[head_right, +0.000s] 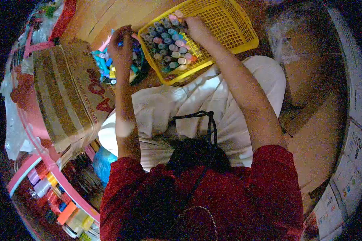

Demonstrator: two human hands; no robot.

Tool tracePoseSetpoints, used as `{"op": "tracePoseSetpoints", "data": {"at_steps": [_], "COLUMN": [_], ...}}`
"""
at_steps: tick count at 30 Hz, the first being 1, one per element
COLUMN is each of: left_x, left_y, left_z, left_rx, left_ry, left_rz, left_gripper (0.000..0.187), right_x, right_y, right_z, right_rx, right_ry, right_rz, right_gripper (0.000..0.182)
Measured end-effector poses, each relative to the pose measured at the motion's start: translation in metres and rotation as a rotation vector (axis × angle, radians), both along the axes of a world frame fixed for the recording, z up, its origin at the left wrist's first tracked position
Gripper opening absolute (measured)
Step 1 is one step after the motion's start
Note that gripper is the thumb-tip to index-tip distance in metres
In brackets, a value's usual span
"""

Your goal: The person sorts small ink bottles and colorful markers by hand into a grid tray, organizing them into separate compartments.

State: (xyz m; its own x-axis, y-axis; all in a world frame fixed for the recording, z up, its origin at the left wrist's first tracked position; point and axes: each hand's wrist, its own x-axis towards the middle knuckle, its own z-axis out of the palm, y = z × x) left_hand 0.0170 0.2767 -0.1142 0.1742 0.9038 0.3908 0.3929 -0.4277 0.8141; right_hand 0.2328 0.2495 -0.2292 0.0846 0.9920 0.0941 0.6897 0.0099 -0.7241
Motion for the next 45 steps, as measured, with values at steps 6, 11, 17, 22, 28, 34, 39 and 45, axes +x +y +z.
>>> {"op": "tracePoseSetpoints", "data": {"at_steps": [6, 11, 17, 22, 28, 34, 39, 45], "left_x": [-0.055, -0.13, -0.172, -0.194, -0.188, -0.174, -0.167, -0.125], "left_y": [0.009, 0.054, 0.091, 0.103, 0.075, 0.057, 0.05, 0.0], "left_z": [-0.027, -0.015, 0.0, -0.042, -0.059, -0.047, -0.027, 0.031], "left_rx": [0.067, 0.104, 0.3, 0.153, 0.25, 0.096, 0.157, 0.216], "left_ry": [0.18, 0.429, 0.852, 0.747, 0.588, 0.654, 0.686, 0.293], "left_rz": [0.123, 0.265, 0.329, 0.556, 0.285, 0.189, 0.153, 0.249], "left_gripper": [0.014, 0.015, 0.018, 0.026, 0.039, 0.027, 0.02, 0.016], "right_x": [0.0, 0.011, 0.027, 0.036, 0.04, 0.038, 0.038, 0.043], "right_y": [0.005, -0.001, -0.008, -0.005, -0.002, -0.004, -0.007, -0.011], "right_z": [-0.016, -0.007, 0.028, 0.033, 0.028, 0.034, 0.038, 0.08], "right_rx": [0.038, 0.019, -0.231, -0.262, -0.246, -0.245, -0.197, -0.304], "right_ry": [-0.1, -0.161, -0.258, -0.198, -0.237, -0.242, -0.204, -0.076], "right_rz": [0.017, 0.027, 0.139, 0.134, 0.108, 0.116, 0.121, 0.22], "right_gripper": [0.03, 0.039, 0.032, 0.036, 0.029, 0.028, 0.029, 0.03]}}
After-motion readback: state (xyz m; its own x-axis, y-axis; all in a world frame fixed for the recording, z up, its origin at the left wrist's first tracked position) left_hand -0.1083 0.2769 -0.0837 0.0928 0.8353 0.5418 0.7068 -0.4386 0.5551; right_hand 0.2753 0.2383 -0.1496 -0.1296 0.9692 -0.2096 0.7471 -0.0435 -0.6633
